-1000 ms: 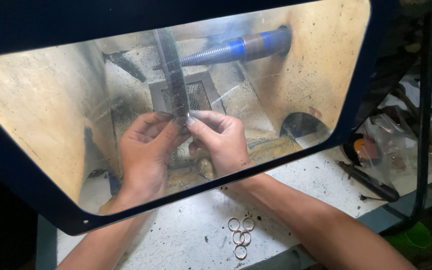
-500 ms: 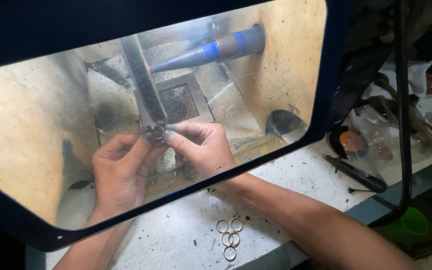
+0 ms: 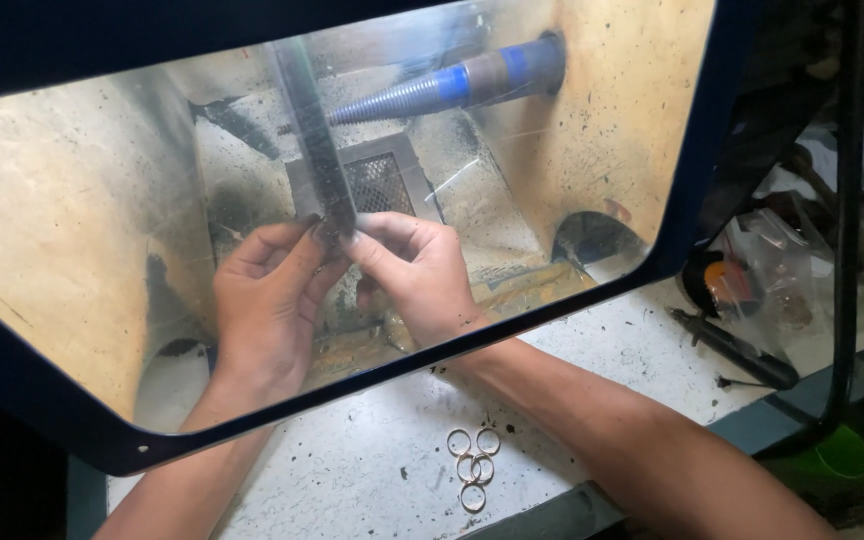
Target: Polishing metal rings by holding them against a motorized polishing belt inside a protective enclosure.
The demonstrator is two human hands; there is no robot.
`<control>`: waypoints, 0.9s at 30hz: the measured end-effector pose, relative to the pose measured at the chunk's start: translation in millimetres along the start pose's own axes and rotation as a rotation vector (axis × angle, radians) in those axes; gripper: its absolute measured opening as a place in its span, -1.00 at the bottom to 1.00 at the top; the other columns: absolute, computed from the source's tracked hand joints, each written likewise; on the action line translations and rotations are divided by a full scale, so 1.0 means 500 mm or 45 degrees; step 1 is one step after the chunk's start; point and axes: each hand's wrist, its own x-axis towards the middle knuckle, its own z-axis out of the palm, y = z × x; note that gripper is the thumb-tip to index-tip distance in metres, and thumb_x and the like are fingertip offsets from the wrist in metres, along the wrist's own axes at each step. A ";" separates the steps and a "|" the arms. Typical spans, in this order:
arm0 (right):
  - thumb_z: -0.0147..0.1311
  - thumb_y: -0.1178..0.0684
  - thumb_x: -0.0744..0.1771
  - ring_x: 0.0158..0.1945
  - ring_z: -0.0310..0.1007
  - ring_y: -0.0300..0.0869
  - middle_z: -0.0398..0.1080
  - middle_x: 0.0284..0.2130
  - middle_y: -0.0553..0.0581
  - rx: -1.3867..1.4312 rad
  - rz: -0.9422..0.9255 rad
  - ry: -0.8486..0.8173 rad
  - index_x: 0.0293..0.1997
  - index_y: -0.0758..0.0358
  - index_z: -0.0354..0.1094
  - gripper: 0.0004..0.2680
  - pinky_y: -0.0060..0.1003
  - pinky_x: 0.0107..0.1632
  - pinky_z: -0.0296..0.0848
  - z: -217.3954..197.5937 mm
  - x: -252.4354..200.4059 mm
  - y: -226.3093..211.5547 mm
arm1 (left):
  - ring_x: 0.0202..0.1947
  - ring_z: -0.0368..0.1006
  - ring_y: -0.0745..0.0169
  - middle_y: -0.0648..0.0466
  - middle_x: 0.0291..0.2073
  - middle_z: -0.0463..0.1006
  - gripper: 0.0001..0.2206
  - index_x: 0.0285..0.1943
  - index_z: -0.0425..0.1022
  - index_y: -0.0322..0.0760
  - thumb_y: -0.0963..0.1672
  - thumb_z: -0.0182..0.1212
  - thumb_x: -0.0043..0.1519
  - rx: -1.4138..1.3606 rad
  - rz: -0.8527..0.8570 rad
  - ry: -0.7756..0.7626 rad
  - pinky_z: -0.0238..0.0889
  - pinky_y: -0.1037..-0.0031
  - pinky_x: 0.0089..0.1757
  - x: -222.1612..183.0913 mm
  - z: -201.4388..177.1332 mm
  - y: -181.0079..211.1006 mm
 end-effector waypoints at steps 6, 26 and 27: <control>0.22 0.09 0.33 -0.54 0.50 -0.29 0.56 -0.46 0.21 -0.064 -0.068 -0.146 -0.06 0.28 0.55 -0.85 -0.35 -0.43 0.54 -0.025 -0.003 0.008 | -0.16 0.68 -0.01 -0.24 -0.24 0.67 -0.88 -0.15 0.58 -0.38 -0.26 0.37 0.16 0.008 0.089 -0.100 0.68 0.14 -0.09 -0.023 -0.014 0.009; 0.25 0.12 0.31 -0.50 0.38 -0.33 0.51 -0.50 0.26 0.082 -0.036 -0.089 -0.05 0.40 0.54 -0.82 -0.26 -0.48 0.62 -0.010 -0.001 0.013 | -0.20 0.67 0.12 -0.13 -0.22 0.68 -0.82 -0.10 0.59 -0.37 -0.25 0.42 0.13 -0.088 0.042 -0.074 0.68 0.28 -0.07 -0.030 -0.001 0.029; 0.26 0.12 0.31 -0.52 0.36 -0.33 0.49 -0.54 0.24 0.032 -0.073 -0.158 -0.05 0.38 0.54 -0.82 -0.25 -0.48 0.62 -0.014 -0.001 0.008 | -0.17 0.68 0.10 -0.15 -0.20 0.69 -0.81 -0.09 0.60 -0.36 -0.25 0.42 0.13 -0.083 0.079 -0.109 0.69 0.26 -0.05 -0.037 0.000 0.034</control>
